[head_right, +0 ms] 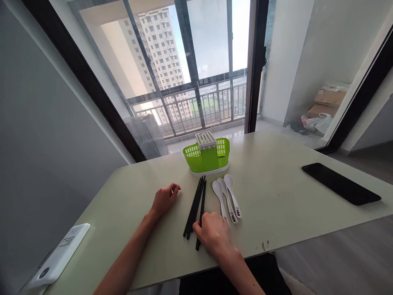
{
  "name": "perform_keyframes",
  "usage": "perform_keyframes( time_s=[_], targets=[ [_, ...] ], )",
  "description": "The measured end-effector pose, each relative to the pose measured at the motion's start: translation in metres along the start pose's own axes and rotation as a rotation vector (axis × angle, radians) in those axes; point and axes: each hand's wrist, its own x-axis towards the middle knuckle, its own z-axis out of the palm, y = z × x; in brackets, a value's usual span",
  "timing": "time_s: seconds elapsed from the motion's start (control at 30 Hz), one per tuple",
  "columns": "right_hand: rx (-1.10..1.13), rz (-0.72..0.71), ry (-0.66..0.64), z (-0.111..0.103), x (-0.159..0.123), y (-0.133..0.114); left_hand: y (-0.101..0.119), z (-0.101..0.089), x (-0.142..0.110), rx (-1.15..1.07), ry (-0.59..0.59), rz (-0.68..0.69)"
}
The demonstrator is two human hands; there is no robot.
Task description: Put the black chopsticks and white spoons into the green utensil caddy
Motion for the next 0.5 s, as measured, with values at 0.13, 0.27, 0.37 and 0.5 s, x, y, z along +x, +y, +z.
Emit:
perform_keyframes(
  time_s=[0.13,0.27,0.37,0.5],
  targets=[
    [-0.011,0.006,0.007,0.001,0.0,-0.001,0.01,0.002,-0.003,0.03,-0.026,0.047],
    [-0.01,-0.006,0.012,0.0,-0.002,-0.002,0.015,0.001,-0.005,0.038,-0.041,0.07],
    [-0.012,-0.009,0.018,-0.001,-0.003,-0.002,0.016,0.0,-0.005,0.035,-0.046,0.074],
    [-0.003,-0.011,0.034,-0.002,-0.004,-0.002,0.017,-0.001,-0.006,0.027,-0.049,0.079]
  ],
)
